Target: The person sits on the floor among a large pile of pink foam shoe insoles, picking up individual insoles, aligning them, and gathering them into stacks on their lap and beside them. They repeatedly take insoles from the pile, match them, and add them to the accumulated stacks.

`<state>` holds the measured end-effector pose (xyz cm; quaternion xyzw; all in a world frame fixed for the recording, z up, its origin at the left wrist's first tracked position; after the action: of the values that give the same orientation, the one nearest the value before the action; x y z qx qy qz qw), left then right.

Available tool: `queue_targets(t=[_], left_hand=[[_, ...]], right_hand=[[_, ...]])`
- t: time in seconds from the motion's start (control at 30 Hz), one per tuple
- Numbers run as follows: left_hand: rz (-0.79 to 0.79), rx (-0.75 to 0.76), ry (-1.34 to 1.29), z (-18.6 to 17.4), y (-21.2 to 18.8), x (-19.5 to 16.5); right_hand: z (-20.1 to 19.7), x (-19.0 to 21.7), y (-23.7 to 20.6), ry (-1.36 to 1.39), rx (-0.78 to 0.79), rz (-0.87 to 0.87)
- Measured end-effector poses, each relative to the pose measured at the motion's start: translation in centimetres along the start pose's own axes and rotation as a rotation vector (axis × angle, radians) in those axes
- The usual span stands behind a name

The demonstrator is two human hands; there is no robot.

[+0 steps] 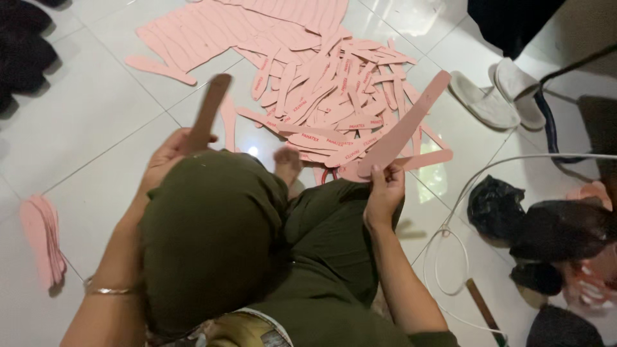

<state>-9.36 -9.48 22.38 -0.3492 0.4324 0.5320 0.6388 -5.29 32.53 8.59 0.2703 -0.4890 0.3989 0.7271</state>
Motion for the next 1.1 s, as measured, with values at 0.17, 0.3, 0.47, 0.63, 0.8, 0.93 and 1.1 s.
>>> queue_targets(t=[0.17, 0.3, 0.47, 0.63, 0.8, 0.93, 1.1], left_hand=[[0.295, -0.155, 0.234, -0.9, -3.5, -5.5], [0.498, -0.25, 0.503, 1.4, -6.8, -9.3], [0.505, -0.361, 1.137, 4.0, -7.6, -9.7], [0.41, -0.421, 1.386, 1.2, -5.2, -6.5], [0.428, -0.416, 1.285, -0.6, -3.7, -3.9], [0.382, -0.405, 0.807, -0.5, -0.8, -1.2], [0.164, -0.084, 1.183, 5.2, 7.8, 8.6]], right_hand=[[-0.4, -2.7, 2.8, -0.153, -0.031, -0.081], [-2.5, -3.9, 3.4, -0.1, -0.029, -0.072], [-4.1, -5.1, 3.8, 0.077, -0.059, 0.031], [-4.1, -4.5, 3.1, -0.085, -0.038, -0.017], [-4.0, -4.9, 3.3, -0.098, 0.0, -0.032], [-4.1, -5.2, 3.3, -0.084, 0.0, -0.022], [-4.1, -4.9, 3.4, -0.073, 0.006, -0.044]])
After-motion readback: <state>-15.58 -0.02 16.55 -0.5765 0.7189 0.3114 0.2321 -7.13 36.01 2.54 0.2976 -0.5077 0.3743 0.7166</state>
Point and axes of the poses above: each hand's wrist, its own y-axis towards the middle knuckle, its own z-axis out of the palm, x = y × z, the point moved 10 cm from there along y, towards the middle knuckle, and after that the axes turned 9 degrees about z, right-handed, at the moved point
